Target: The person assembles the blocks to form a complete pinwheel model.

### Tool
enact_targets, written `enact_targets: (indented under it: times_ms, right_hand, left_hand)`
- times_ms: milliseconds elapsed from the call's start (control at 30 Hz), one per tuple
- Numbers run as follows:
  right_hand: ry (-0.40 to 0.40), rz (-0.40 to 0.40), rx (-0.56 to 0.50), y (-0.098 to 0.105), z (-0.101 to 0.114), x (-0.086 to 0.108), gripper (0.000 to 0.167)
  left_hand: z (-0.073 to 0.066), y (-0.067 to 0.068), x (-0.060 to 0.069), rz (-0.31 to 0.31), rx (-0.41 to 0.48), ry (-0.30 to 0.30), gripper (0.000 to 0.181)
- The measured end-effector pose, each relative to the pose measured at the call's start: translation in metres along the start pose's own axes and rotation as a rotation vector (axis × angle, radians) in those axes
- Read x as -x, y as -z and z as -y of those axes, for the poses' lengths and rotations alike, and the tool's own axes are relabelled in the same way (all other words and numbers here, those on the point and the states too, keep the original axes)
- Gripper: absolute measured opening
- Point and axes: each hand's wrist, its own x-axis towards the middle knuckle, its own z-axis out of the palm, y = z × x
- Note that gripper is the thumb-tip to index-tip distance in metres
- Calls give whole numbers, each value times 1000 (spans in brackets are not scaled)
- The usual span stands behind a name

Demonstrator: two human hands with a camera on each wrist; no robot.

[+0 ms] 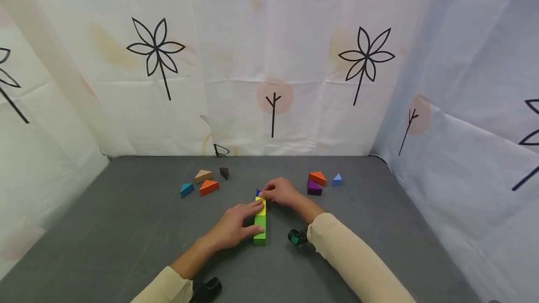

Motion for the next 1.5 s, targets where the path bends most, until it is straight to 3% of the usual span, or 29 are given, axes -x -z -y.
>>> enact_targets:
  times_ms: [133, 467, 933, 1200, 1500]
  right_hand:
    - [12, -40, 17, 6, 0, 3, 17]
    - [93, -243, 120, 27, 1, 21, 12]
    - [204, -575, 239, 51, -41, 45, 8]
    - [132, -596, 295, 56, -64, 57, 16]
    - [-19, -492, 328, 59, -75, 64, 31]
  left_hand:
    - [-1, 0, 0, 1, -6, 4, 66]
    - [0, -1, -1, -13, -23, 19, 67]
    - [0, -2, 1, -25, -36, 5, 66]
    - [-1, -3, 0, -18, -29, 22, 66]
    - [-3, -1, 3, -19, -32, 18, 66]
